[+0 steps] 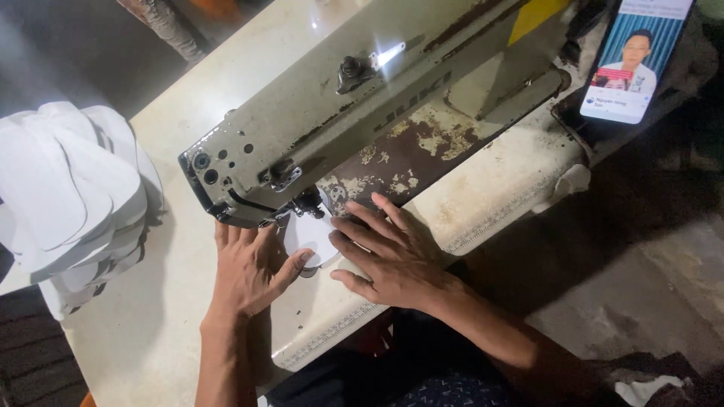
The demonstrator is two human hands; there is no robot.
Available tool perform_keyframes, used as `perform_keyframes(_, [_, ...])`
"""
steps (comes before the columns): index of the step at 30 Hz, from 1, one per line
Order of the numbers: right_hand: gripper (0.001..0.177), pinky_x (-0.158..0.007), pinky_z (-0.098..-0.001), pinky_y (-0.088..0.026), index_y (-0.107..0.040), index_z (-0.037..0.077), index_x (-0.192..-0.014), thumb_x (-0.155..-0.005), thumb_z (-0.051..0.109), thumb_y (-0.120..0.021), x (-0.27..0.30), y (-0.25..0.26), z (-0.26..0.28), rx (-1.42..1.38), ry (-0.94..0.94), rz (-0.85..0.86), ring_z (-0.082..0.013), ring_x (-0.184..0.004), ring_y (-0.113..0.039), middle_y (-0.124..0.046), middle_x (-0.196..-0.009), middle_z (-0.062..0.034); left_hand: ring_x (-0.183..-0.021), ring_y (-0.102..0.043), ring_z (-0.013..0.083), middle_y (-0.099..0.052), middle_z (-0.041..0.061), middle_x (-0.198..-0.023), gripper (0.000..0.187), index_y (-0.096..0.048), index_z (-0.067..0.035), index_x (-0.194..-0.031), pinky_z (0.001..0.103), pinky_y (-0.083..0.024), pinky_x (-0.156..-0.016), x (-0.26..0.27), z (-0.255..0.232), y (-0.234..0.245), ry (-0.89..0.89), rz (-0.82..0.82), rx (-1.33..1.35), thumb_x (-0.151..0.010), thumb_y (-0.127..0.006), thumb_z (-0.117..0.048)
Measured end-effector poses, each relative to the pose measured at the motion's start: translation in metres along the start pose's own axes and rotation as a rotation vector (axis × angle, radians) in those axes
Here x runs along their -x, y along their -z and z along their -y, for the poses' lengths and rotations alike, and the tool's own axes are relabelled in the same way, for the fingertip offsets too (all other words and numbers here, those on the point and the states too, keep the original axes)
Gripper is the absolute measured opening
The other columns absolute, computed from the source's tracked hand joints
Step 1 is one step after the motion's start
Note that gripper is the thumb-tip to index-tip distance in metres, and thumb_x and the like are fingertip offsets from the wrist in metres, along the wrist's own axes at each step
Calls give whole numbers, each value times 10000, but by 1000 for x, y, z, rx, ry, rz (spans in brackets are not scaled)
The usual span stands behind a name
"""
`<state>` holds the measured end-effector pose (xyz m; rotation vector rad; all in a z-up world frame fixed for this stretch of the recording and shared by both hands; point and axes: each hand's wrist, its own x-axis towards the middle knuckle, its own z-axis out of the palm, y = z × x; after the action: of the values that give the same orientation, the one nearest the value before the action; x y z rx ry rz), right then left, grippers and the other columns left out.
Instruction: Stitching the edges of shoe insoles using an industrial sewing machine
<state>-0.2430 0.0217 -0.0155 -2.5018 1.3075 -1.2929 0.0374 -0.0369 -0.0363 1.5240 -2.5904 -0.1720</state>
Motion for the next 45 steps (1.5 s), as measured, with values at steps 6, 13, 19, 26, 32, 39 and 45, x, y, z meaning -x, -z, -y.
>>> perform_keyframes(6, [391, -1169, -606, -355, -729, 62, -1163, -977, 397, -651, 3, -2, -1, -49, -34, -3, -373, -1247, -640, -708, -1231, -152, -1610, -132, 345, -380, 127, -1628, 686, -626, -206, -1272, 605, 24, -1296, -2, 5, -3, -7, -13, 28, -837, -573, -733])
perform_keyframes(13, [365, -1159, -627, -351, -718, 73, -1218, -974, 341, -675, 7, -6, -1, -130, -62, -45, -387, -1258, -627, -705, -1244, -141, -1597, -204, 325, -458, 106, -1574, 534, -655, -198, -1000, 598, -10, -1301, -3, 38, -35, -18, -68, -3, -860, -564, -705])
perform_keyframes(19, [410, -1180, -624, -314, -709, 71, -1227, -982, 394, -650, 3, 0, -1, -79, -5, 54, -386, -1282, -605, -697, -1271, -140, -1587, -218, 321, -482, 73, -1573, 506, -672, -203, -878, 594, -45, -1284, -15, 8, 1, -21, -88, -21, -882, -538, -691])
perform_keyframes(26, [546, -1211, -630, -245, -666, 36, -1310, -991, 477, -617, 2, 1, 1, 5, -11, 193, -409, -1390, -506, -648, -1360, -176, -1591, -179, 331, -410, 68, -1634, 511, -687, -189, -793, 589, -59, -1270, -19, 5, 1, 25, -45, -20, -933, -492, -640])
perform_keyframes(32, [591, -1226, -633, -218, -608, 30, -1401, -1012, 476, -599, -1, 0, 2, -13, -19, 212, -440, -1442, -432, -602, -1423, -191, -1587, -191, 328, -394, 26, -1648, 393, -708, -258, -914, 601, -37, -1269, -22, 11, -2, -20, -55, -26, -959, -505, -591])
perform_keyframes(39, [658, -1236, -630, -182, -572, 24, -1428, -1015, 536, -556, -1, -4, 1, -3, -45, 278, -429, -1482, -384, -578, -1452, -186, -1582, -218, 277, -418, -5, -1630, 388, -699, -247, -824, 550, -118, -1276, -25, 14, -17, -67, -81, -21, -971, -481, -532])
perform_keyframes(45, [700, -1246, -625, -141, -510, 44, -1490, -1022, 564, -522, -4, -3, 2, 7, -65, 337, -428, -1508, -332, -535, -1497, -173, -1559, -266, 293, -441, 38, -1595, 360, -655, -241, -896, 562, -173, -1259, -22, 18, -23, -33, -101, -33, -999, -484, -541])
